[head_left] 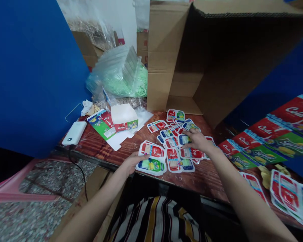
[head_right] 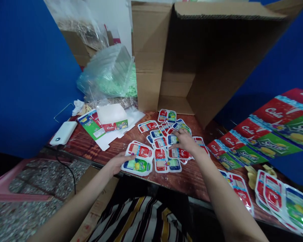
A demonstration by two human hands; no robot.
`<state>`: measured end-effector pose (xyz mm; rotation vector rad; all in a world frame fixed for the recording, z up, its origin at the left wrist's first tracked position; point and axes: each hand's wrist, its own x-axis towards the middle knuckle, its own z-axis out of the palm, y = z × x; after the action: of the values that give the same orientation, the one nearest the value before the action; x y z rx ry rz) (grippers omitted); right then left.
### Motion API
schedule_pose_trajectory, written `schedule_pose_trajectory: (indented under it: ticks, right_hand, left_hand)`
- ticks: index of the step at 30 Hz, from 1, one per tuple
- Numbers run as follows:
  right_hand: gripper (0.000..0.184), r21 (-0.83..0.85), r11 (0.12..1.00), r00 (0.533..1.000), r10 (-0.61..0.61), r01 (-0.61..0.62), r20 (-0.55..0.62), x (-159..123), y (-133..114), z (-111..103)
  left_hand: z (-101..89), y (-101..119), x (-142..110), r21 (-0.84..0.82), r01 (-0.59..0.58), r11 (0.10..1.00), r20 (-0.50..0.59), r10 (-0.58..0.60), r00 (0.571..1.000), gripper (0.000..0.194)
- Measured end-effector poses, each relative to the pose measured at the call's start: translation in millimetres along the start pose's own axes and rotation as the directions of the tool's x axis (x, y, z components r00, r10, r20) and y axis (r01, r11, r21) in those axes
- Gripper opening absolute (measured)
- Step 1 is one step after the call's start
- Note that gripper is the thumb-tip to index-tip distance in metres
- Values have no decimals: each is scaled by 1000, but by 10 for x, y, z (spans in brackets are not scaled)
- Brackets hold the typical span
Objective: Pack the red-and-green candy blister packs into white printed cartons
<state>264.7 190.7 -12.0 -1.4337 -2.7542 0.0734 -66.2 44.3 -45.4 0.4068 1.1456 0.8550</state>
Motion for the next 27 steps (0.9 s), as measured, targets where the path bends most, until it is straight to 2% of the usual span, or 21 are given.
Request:
schedule_pose_trajectory:
  ticks: [2,4,7,9,11,13,14,16,17,19,21,24,26,27]
  right_hand:
    - [62,43,999,1000,8,-9,23,12,-52,-114]
    - [45,160,987,999,-2,-4,32,-3,-105,-286]
    - [37,303,953,999,2,10,-36,-47,-254,-600]
    - [35,310,951,991,44,-3,-128,-78,-474,-755]
    - [27,305,952,972,74,-2,-224,-115,-816,-772]
    - [20,313,950,946,103,-2,-307,-173,-1243,-603]
    - [19,294,956,939,79,24,-333,-214,-1463,-457]
    - [20,145,971,937,-133,188,-323,-321,-1854,-103]
    - [22,61,956,917,-254,286,-308,-380,-2005,71]
    - [25,-30,930,882,-356,365,-308,-491,-2193,332]
    - [26,5,916,868,-380,402,-321,-561,-2218,423]
    - [30,236,849,863,-393,473,-317,-546,-1974,279]
    - [28,374,834,898,-287,406,-334,-454,-1656,117]
    - [29,404,863,923,-161,303,-349,-388,-1465,50]
  left_hand:
    - [-4,-4,-6,6,-6,1000,1,6,1000,54]
    - [-7,1,-12,11,-1,1000,6,1,1000,56]
    - [-4,19,-17,12,14,1000,16,-14,1000,58]
    - [2,30,-14,10,22,1000,19,-22,1000,56]
    - [5,38,-3,7,31,1000,17,-31,999,56]
    - [3,42,10,7,44,999,14,-44,999,59]
    - [1,44,15,2,49,999,17,-49,999,62]
    - [-4,49,18,-19,48,999,11,-48,999,70]
    - [-6,51,16,-31,47,998,6,-47,999,73]
    - [-7,52,6,-24,49,999,2,-48,999,72]
    - [-3,45,-4,19,38,999,-8,-38,999,62]
    - [15,24,-9,56,4,998,-34,-2,999,51]
    - [31,13,-11,55,3,998,-39,-1,999,47]
    - [39,11,-15,56,6,998,-35,-4,999,46]
